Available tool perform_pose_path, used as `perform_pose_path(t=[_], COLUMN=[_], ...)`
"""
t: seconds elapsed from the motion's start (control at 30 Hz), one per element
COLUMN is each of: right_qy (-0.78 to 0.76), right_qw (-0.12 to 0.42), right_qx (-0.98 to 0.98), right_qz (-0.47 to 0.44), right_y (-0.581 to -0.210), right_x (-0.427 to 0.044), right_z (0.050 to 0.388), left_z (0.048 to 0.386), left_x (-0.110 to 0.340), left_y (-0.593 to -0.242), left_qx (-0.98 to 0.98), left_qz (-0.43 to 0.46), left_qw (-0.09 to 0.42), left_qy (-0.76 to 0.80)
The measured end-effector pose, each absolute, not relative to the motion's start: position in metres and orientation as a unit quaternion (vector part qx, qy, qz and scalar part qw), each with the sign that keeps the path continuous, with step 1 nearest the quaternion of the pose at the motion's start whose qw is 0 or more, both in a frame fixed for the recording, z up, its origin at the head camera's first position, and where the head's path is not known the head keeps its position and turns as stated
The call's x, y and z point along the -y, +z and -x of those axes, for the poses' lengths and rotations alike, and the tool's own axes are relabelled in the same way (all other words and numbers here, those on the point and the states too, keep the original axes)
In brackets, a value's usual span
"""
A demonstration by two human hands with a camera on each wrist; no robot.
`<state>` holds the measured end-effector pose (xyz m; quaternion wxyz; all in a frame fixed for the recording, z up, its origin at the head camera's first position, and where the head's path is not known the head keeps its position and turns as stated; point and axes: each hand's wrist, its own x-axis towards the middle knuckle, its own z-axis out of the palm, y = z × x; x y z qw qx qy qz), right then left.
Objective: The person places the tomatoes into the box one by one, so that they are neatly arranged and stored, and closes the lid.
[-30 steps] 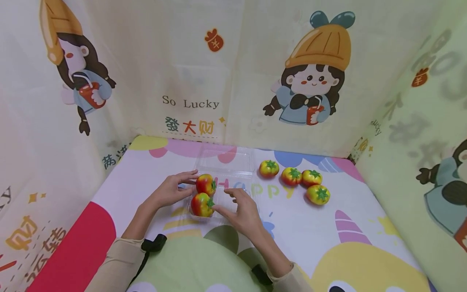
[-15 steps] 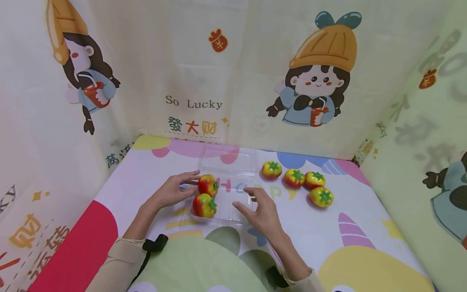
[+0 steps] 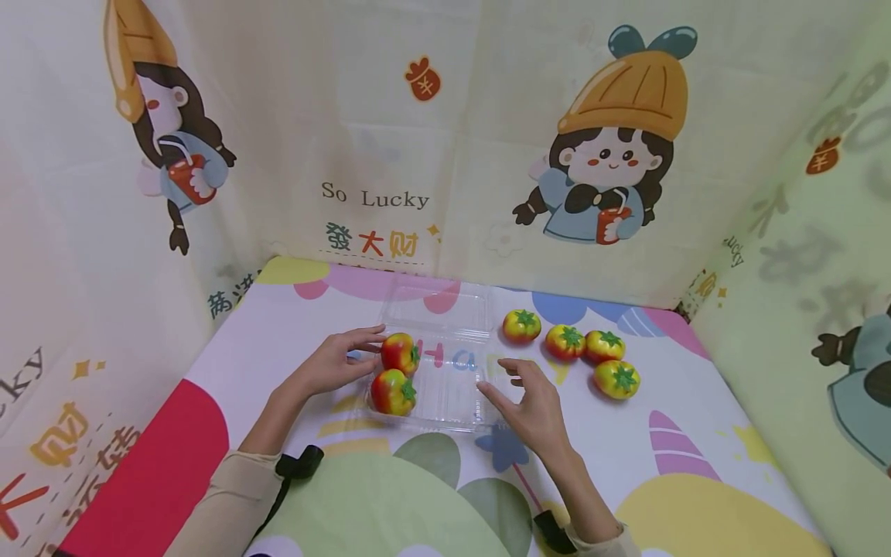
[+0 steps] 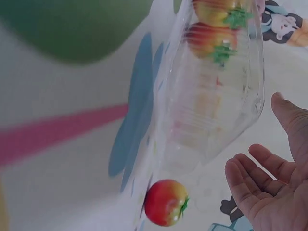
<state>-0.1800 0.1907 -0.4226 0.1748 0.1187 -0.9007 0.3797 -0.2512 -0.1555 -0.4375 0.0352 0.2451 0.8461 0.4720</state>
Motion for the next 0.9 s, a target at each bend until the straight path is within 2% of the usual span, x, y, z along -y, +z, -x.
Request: perform_pose_path(t=[0.67,0.9], right_qy=[0.355,0.353], right_qw=[0.17,0.193], right_qx=[0.918,0.914], right_qz=[-0.054,-0.043], right_y=[-0.421,-0.42], right_x=[-0.229,-0.24], right_z=[0.182,0.184], left_z=[0.251,0.251], left_x=[0.155,0.155], left_y=[-0.436,-0.436], left_qx=[-0.847,-0.848], left_qz=[-0.246,-0.241], left_qw=[0.034,0.035], left_qy=[0.471,0.47])
